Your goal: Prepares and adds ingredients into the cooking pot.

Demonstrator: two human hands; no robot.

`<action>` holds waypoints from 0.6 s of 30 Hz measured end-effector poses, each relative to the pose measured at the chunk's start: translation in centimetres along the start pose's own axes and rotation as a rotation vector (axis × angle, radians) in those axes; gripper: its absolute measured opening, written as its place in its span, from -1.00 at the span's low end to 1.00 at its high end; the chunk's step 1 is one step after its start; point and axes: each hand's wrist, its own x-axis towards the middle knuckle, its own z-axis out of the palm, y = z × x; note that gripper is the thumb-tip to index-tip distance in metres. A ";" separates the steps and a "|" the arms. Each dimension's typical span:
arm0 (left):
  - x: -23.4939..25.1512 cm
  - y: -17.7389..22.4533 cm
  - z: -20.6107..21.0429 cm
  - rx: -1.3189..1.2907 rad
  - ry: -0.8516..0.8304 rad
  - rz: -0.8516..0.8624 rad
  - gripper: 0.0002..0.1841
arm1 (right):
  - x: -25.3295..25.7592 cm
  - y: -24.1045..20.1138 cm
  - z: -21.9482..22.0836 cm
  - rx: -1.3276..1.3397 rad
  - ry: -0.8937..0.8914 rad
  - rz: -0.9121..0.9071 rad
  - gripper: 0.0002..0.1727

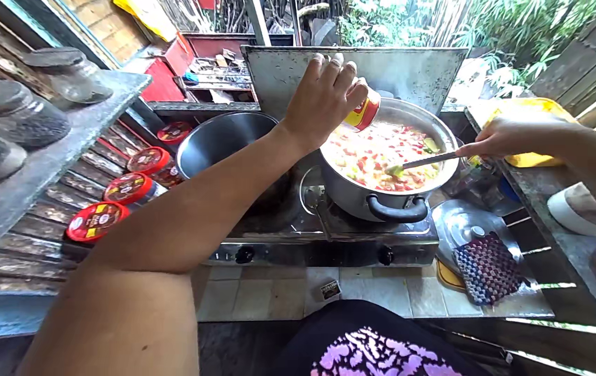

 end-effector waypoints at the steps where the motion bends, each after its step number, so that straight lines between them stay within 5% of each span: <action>1: 0.0 0.0 -0.1 0.002 0.002 -0.004 -0.61 | 0.4 -0.2 -1.4 0.056 -0.147 0.112 -0.34; 12: 0.2 0.0 -0.7 0.008 0.004 -0.023 -0.56 | -2.6 -2.7 -6.7 -0.060 -0.079 0.395 -0.39; 18: 0.0 0.3 -0.1 -0.023 0.001 -0.022 -0.59 | -4.1 -6.0 -5.4 -0.294 0.344 0.235 -0.43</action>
